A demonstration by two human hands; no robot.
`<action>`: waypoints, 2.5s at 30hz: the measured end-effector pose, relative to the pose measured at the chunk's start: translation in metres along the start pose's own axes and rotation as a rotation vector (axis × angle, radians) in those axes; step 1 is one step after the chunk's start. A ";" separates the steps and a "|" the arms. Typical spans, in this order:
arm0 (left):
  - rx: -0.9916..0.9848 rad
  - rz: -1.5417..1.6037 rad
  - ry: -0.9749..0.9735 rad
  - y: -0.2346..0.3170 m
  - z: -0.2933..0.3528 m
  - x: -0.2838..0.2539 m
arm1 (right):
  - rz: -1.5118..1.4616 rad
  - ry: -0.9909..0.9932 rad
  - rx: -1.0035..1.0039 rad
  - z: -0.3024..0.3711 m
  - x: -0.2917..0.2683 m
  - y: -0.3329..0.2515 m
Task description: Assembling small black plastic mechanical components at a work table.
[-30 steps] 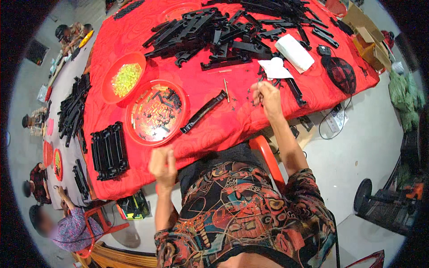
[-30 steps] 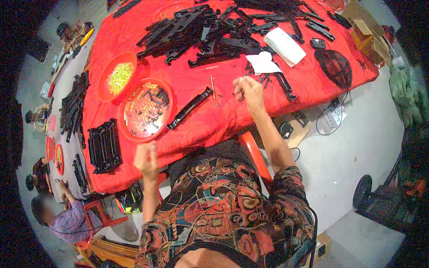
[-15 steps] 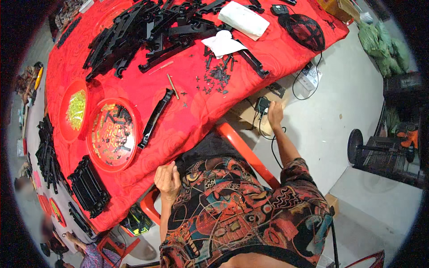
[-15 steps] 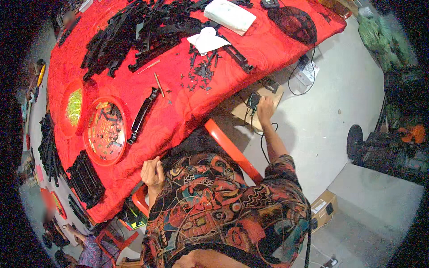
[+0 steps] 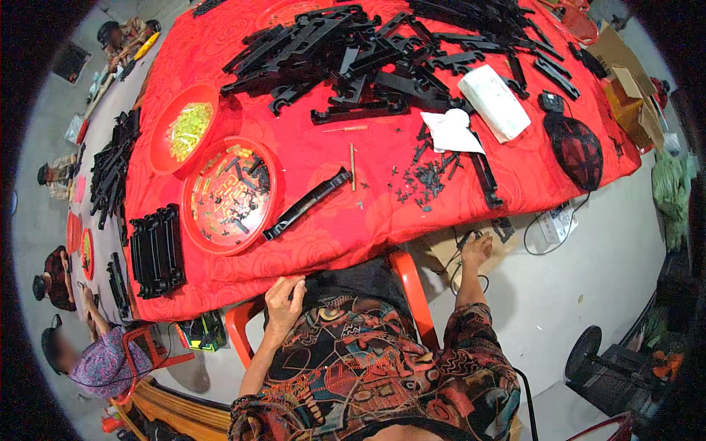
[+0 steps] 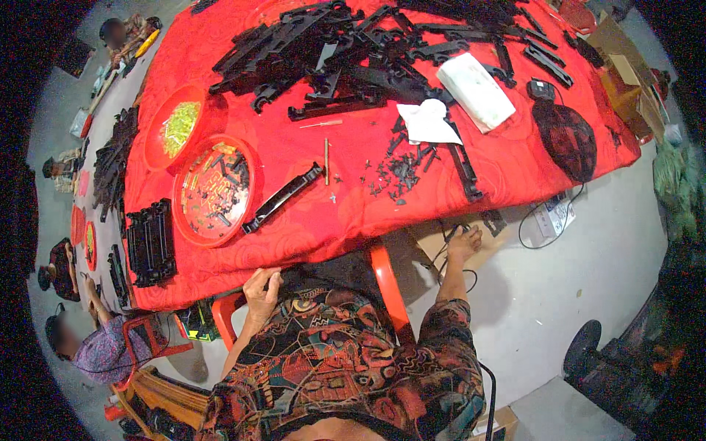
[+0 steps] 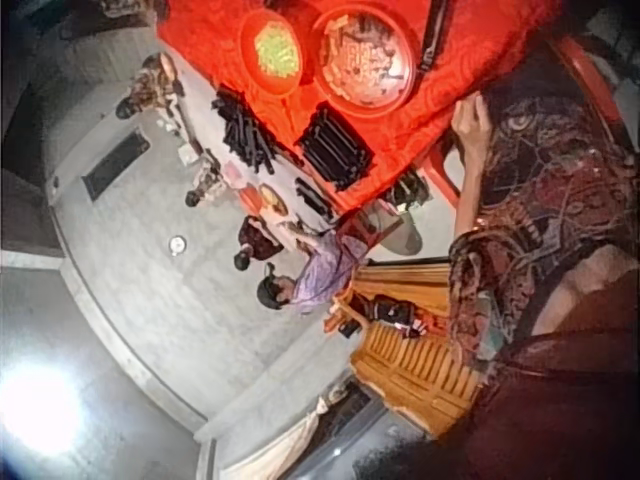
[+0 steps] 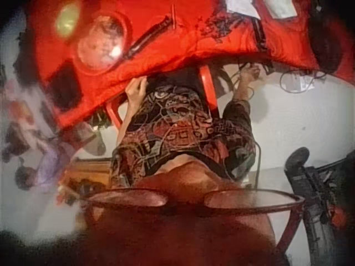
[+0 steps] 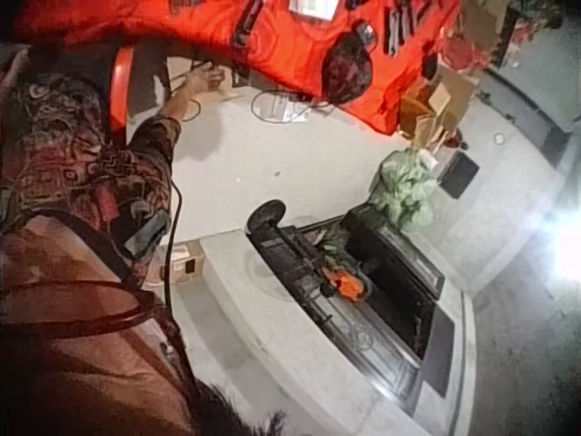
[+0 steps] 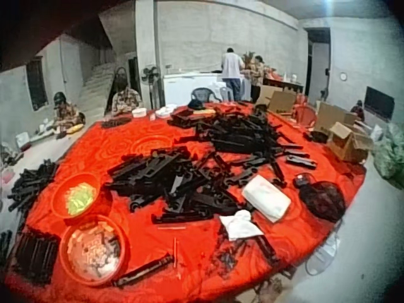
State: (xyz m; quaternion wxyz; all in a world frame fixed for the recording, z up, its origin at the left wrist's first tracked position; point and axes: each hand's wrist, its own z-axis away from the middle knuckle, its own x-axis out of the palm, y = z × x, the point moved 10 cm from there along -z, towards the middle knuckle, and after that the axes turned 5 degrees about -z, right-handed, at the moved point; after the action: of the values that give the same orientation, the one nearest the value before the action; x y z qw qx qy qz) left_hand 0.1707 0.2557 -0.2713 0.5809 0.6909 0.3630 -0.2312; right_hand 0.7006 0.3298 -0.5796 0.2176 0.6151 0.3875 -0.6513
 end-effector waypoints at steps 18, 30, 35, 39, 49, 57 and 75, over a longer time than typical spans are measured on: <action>0.313 -0.119 0.083 0.031 -0.013 -0.019 | -0.425 0.523 0.447 -0.013 -0.078 0.059; 0.488 -0.325 0.178 0.045 -0.052 -0.037 | -1.049 0.808 -0.053 -0.032 -0.335 -0.136; 0.433 -0.492 0.158 0.027 -0.071 -0.019 | -1.196 -0.022 -0.685 -0.027 -0.315 -0.376; 0.396 -0.573 0.113 0.007 -0.078 -0.007 | -0.954 -0.261 -1.104 0.052 -0.289 -0.479; 0.412 -0.590 0.143 0.003 -0.076 -0.008 | -0.728 -0.271 -0.937 0.077 -0.231 -0.438; 0.387 -0.517 0.078 -0.001 -0.051 -0.019 | -0.368 -0.412 -0.823 0.091 -0.197 -0.444; 0.281 -0.463 0.018 -0.004 -0.058 -0.020 | -1.203 -0.986 -0.299 0.087 -0.168 -0.418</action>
State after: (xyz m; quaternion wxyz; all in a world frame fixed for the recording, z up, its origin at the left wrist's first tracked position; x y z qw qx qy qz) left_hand 0.1492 0.3074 -0.2457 0.4077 0.6653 0.4807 -0.3999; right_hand 0.3525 0.4830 -0.3229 0.0550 -0.0951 0.5958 -0.7956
